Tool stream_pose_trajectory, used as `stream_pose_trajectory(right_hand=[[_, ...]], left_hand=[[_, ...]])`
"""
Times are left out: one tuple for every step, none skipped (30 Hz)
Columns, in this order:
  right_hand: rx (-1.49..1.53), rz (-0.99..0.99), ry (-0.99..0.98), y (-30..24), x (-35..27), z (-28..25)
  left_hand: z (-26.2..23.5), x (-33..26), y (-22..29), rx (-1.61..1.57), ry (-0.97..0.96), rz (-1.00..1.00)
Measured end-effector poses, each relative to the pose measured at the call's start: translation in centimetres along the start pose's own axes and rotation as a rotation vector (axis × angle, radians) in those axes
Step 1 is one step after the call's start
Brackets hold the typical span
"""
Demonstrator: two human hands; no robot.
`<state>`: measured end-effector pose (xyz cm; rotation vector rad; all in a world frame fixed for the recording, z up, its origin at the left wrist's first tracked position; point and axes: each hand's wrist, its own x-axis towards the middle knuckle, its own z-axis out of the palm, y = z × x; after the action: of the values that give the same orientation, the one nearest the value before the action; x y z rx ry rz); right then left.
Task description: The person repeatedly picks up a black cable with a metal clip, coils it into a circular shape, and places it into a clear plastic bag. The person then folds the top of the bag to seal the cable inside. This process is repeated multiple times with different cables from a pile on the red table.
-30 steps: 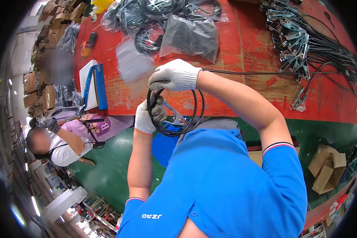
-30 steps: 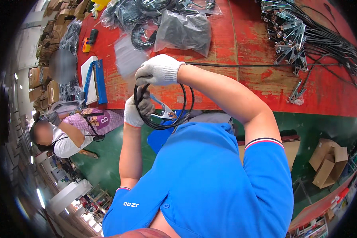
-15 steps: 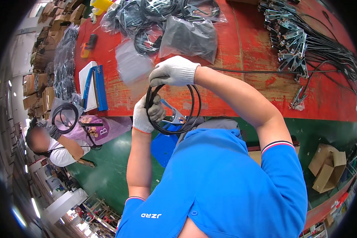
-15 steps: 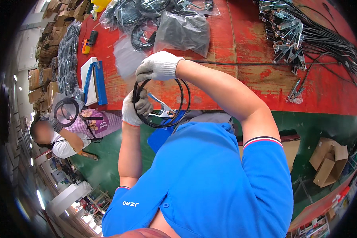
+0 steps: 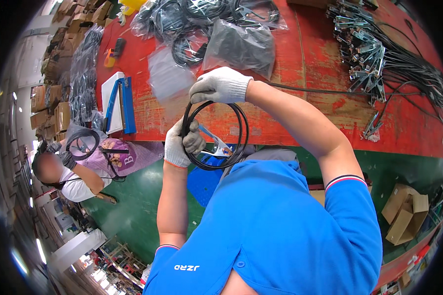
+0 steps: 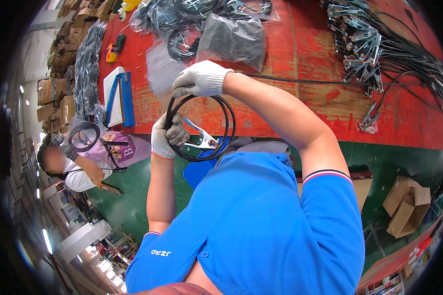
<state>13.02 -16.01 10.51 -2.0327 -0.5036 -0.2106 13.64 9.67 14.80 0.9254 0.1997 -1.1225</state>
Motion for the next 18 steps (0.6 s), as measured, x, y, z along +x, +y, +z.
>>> stream_pose_trajectory(right_hand=[[-0.010,0.001,0.009,0.0,0.0,-0.1],[0.001,0.010,0.004,0.0,0.0,-0.1],[0.014,0.019,-0.001,0.1,-0.2,0.1],[0.026,0.028,-0.006,0.2,-0.3,0.2],[0.026,0.018,-0.003,0.4,-0.2,0.4],[0.025,0.008,-0.002,0.4,-0.1,0.5],[0.025,-0.003,-0.001,0.5,-0.1,0.5],[0.019,-0.001,-0.016,0.6,-0.1,0.5],[0.011,0.004,-0.030,0.7,-0.1,0.5],[0.002,0.009,-0.044,0.8,-0.2,0.4],[-0.004,0.061,-0.059,1.1,-0.4,0.3],[-0.009,0.109,-0.075,1.5,-0.8,0.4],[-0.017,0.156,-0.092,2.1,-1.4,0.5],[-0.045,0.162,-0.052,2.9,-2.8,0.3],[-0.115,0.196,-0.002,3.9,-4.5,0.3],[-0.199,0.255,-0.017,4.4,-6.4,-0.5],[-0.262,0.264,0.022,6.2,-9.4,-1.0],[-0.329,0.346,-0.004,7.0,-12.3,-2.3]], left_hand=[[0.4,-0.2,0.0,0.013,0.003,0.008],[0.6,-0.3,0.1,0.027,0.005,0.015],[0.6,-0.4,0.0,0.033,0.012,0.016],[0.6,-0.5,0.0,0.039,0.019,0.017],[0.6,-0.6,0.0,0.045,0.026,0.018],[0.4,-0.6,-0.1,0.040,0.015,0.013],[0.0,-0.6,-0.2,0.035,0.004,0.008],[-0.2,-0.6,-0.3,0.029,-0.006,0.003],[0.2,-0.8,-0.4,0.050,-0.007,0.015],[0.9,-1.1,-0.4,0.069,-0.008,0.029],[1.3,-1.4,-0.5,0.089,-0.008,0.042],[1.0,-1.9,-0.4,0.100,0.013,0.062],[0.4,-2.4,0.2,0.109,0.033,0.083],[-0.2,-2.9,0.9,0.118,0.053,0.104],[-1.1,-3.6,1.7,0.085,0.074,0.146],[-3.9,-4.2,2.9,0.002,0.129,0.180],[-5.0,-4.8,4.2,-0.075,0.113,0.221],[-6.0,-5.8,5.6,-0.152,0.107,0.276]])
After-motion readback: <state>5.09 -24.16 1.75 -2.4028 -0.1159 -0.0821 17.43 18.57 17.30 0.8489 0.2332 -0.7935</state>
